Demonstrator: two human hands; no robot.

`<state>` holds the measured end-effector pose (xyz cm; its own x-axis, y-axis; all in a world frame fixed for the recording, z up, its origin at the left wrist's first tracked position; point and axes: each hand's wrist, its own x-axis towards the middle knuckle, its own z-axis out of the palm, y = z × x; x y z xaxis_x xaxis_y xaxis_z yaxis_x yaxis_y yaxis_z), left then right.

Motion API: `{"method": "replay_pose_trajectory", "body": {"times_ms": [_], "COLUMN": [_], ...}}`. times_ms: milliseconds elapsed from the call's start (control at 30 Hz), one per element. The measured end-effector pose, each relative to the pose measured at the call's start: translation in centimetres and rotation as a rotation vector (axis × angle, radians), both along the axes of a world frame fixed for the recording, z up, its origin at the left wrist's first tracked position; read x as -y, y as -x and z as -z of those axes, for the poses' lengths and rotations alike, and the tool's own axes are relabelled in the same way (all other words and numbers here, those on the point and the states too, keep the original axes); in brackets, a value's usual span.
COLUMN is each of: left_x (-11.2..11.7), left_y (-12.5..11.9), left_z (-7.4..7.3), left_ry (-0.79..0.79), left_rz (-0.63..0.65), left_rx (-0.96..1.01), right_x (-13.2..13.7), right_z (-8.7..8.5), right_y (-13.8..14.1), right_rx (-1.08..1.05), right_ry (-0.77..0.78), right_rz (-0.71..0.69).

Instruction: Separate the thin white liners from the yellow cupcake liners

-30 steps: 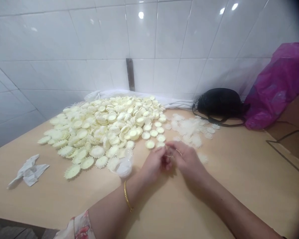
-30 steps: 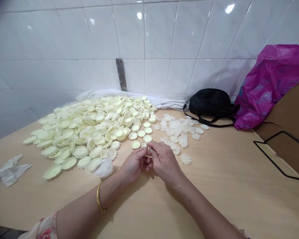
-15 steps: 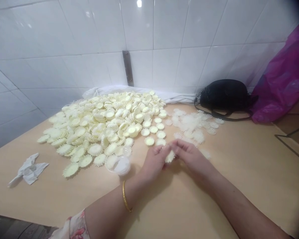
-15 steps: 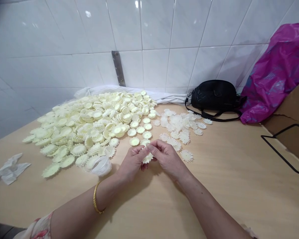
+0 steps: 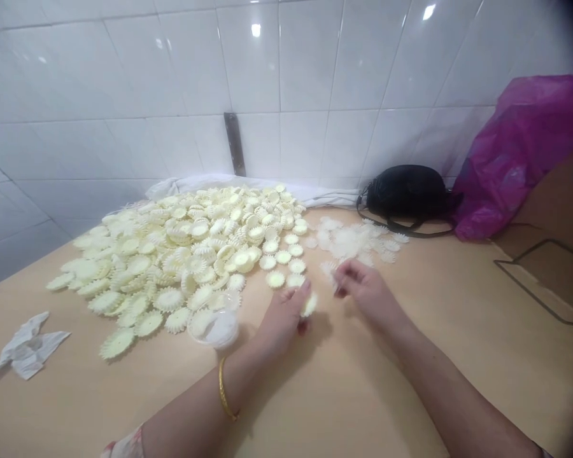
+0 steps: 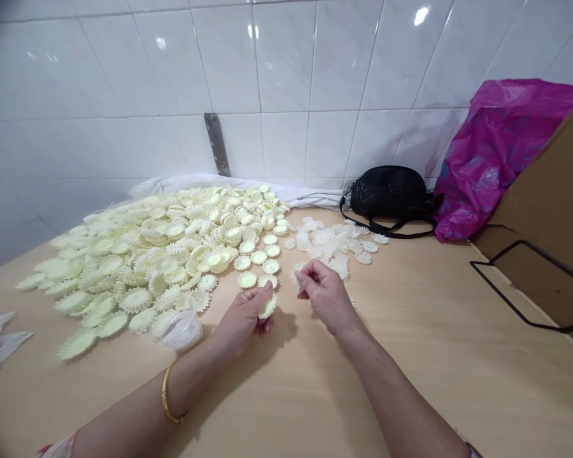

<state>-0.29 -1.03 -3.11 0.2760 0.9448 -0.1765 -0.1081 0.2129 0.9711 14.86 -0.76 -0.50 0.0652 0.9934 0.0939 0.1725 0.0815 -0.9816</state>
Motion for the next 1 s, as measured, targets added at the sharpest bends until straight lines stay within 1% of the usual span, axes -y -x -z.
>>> {"method": "replay_pose_trajectory", "body": {"times_ms": [33, 67, 167, 200, 233, 267, 300, 333, 367, 400, 467, 500, 533, 567, 600, 633, 667, 700, 733, 767, 833, 867, 900, 933, 967, 1000], "left_x": [0.0, -0.1, -0.1, -0.1, -0.1, 0.0, 0.0, 0.1, 0.1, 0.1, 0.1, 0.0, 0.0, 0.1, 0.2, 0.6, 1.2, 2.0, 3.1, 4.3, 6.7, 7.7, 8.5, 8.9, 9.0, 8.8], "left_y": [0.0, 0.1, 0.3, 0.3, 0.4, 0.4, 0.5, 0.5, 0.4, 0.4, 0.1, -0.1, -0.2, -0.4, -0.5, -0.4, -0.3, 0.0, 0.4, 1.0, 2.5, 3.5, 4.7, 5.9, 7.1, 8.2], "left_z": [0.0, 0.0, 0.1, 0.2, 0.3, 0.3, 0.4, 0.4, 0.4, 0.3, 0.2, 0.2, 0.1, 0.0, -0.2, -0.6, -1.0, -1.7, -2.5, -3.4, -5.4, -6.3, -7.0, -7.5, -7.8, -7.8], "left_ry": [0.011, 0.019, 0.022, 0.014, 0.007, -0.002, -0.013, -0.027, -0.042, -0.057, -0.083, -0.085, -0.079, -0.071, -0.07, -0.092, -0.148, -0.242, -0.388, -0.569, -0.912, -1.033, -1.105, -1.153, -1.152, -1.139], "left_rz": [-0.005, -0.004, 0.017, 0.03, 0.048, 0.07, 0.091, 0.105, 0.111, 0.109, 0.095, 0.09, 0.093, 0.105, 0.118, 0.119, 0.103, 0.06, -0.017, -0.07, -0.062, -0.092, -0.151, -0.237, -0.287, -0.289], "left_rx": [-0.004, -0.006, -0.019, -0.023, -0.026, -0.029, -0.031, -0.032, -0.032, -0.031, -0.009, 0.018, 0.045, 0.063, 0.056, 0.008, -0.084, -0.213, -0.371, -0.547, -0.846, -0.961, -1.075, -1.18, -1.287, -1.379], "right_x": [-0.2, -0.4, -0.8, -0.9, -0.9, -0.8, -0.7, -0.5, -0.3, 0.0, 0.7, 0.9, 1.1, 1.3, 1.4, 1.4, 1.3, 1.2, 1.1, 1.0, 0.7, 0.6, 0.6, 0.6, 0.5, 0.4], "right_z": [0.0, 0.2, 1.0, 1.3, 1.4, 1.4, 1.3, 1.0, 0.7, 0.4, 0.0, -0.1, -0.1, 0.0, 0.1, 0.2, 0.3, 0.4, 0.4, 0.4, 0.3, 0.2, 0.1, 0.1, 0.1, 0.1], "right_y": [-0.5, -0.9, -1.9, -2.0, -2.0, -2.0, -1.8, -1.6, -1.2, -0.9, 0.0, 0.4, 0.7, 1.0, 1.1, 1.1, 1.0, 0.9, 0.7, 0.5, 0.1, 0.0, -0.1, -0.1, -0.1, -0.1], "right_rx": [0.114, 0.238, 0.588, 0.671, 0.727, 0.747, 0.727, 0.666, 0.572, 0.457, 0.231, 0.15, 0.1, 0.078, 0.073, 0.074, 0.081, 0.089, 0.095, 0.097, 0.095, 0.089, 0.075, 0.058, 0.038, 0.017], "right_ry": [-0.021, -0.031, -0.052, -0.081, -0.124, -0.173, -0.209, -0.223, -0.208, -0.166, -0.053, -0.015, 0.001, -0.001, -0.016, -0.034, -0.05, -0.068, -0.085, -0.101, -0.113, -0.115, -0.114, -0.11, -0.108, -0.106], "right_rz": [0.03, 0.029, -0.006, 0.025, 0.084, 0.149, 0.195, 0.198, 0.142, 0.035, -0.227, -0.316, -0.355, -0.345, -0.301, -0.237, -0.168, -0.098, -0.028, 0.034, 0.109, 0.125, 0.13, 0.125, 0.118, 0.111]}}
